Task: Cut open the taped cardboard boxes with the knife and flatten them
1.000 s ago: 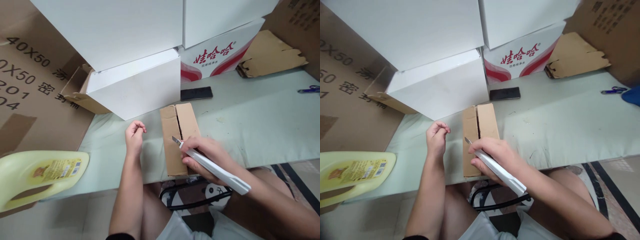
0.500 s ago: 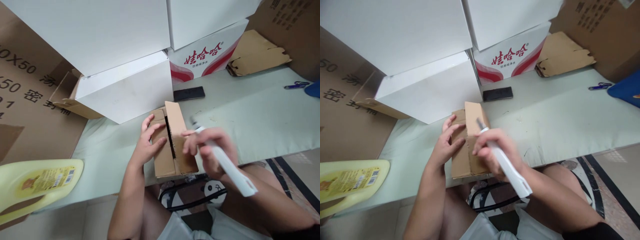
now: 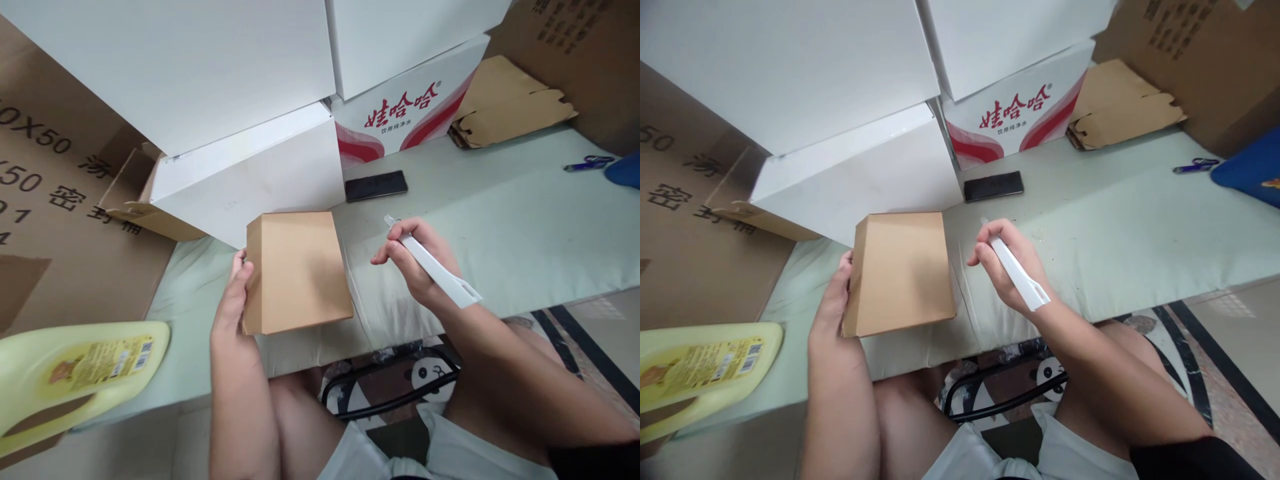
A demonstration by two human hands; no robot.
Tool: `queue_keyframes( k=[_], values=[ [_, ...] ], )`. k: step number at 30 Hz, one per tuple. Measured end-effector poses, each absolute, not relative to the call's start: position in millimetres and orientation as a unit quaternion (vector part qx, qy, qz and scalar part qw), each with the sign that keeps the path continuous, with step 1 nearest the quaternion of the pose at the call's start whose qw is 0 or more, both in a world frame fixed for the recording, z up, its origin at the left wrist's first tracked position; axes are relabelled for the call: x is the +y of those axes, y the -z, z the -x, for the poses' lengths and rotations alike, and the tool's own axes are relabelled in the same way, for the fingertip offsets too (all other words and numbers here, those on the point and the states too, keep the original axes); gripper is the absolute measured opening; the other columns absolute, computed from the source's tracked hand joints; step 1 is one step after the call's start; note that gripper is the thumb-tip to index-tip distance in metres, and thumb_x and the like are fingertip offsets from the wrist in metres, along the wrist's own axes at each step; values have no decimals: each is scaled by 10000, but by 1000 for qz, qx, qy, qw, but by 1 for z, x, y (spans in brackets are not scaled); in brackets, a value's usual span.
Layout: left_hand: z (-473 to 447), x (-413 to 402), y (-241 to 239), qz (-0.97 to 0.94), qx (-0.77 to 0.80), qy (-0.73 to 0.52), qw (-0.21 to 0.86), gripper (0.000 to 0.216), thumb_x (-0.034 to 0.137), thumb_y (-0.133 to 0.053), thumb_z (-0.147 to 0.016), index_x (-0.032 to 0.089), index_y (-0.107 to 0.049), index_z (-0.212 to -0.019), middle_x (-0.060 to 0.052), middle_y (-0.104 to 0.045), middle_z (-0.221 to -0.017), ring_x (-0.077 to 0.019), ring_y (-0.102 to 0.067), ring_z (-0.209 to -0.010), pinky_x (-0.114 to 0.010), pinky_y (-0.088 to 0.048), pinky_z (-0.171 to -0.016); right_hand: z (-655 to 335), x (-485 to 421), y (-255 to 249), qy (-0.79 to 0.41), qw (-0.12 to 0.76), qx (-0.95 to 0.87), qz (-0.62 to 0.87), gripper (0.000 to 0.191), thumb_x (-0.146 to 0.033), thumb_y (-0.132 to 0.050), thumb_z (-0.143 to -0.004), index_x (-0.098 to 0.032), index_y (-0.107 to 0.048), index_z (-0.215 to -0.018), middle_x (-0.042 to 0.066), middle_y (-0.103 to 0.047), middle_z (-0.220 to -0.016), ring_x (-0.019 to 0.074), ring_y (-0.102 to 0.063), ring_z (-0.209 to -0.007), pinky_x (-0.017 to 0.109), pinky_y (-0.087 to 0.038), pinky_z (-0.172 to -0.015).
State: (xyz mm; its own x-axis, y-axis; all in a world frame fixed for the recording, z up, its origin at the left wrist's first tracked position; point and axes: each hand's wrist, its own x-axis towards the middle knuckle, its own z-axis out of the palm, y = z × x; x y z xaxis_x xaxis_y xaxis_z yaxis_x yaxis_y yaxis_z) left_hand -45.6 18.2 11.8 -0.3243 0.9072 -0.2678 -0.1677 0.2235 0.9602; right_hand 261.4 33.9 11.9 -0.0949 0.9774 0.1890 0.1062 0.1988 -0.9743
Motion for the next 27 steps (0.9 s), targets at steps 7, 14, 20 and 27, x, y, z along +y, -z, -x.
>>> queue_keyframes(
  k=[7,14,20,27],
  values=[
    [40,21,-13,-338,647,-473,493,652,383,-971,-491,201,-640,-1022,-66,-767,-991,-217,-724,-732,-270,-555,-564,-277,58,6,-250,116,-732,623,246,-245,-508,-940,-220,-537,-1183,96,-752,-939,253,-657,-743,329,-337,-589],
    [32,20,-17,-339,605,-559,455,460,489,-938,-624,221,-660,-873,-9,-745,-835,-160,-667,-645,-264,-554,-570,-294,69,29,-228,-15,-741,632,393,-82,-444,-897,-152,-599,-1251,166,-768,-1003,296,-692,-824,342,-285,-560],
    [36,9,-5,-314,534,-631,468,388,646,-759,-788,306,-694,-962,-31,-754,-944,-240,-709,-821,-364,-609,-664,-290,67,16,-243,63,-755,606,471,-203,-471,-945,-198,-551,-1410,119,-755,-1075,267,-693,-923,342,-439,-698],
    [41,-1,13,-327,500,-579,555,490,729,-729,-726,309,-687,-975,-46,-715,-829,-266,-697,-763,-432,-605,-655,-284,62,2,-335,234,-737,539,281,-291,-530,-913,-185,-678,-1127,40,-700,-821,212,-649,-762,357,-479,-730]
  ],
)
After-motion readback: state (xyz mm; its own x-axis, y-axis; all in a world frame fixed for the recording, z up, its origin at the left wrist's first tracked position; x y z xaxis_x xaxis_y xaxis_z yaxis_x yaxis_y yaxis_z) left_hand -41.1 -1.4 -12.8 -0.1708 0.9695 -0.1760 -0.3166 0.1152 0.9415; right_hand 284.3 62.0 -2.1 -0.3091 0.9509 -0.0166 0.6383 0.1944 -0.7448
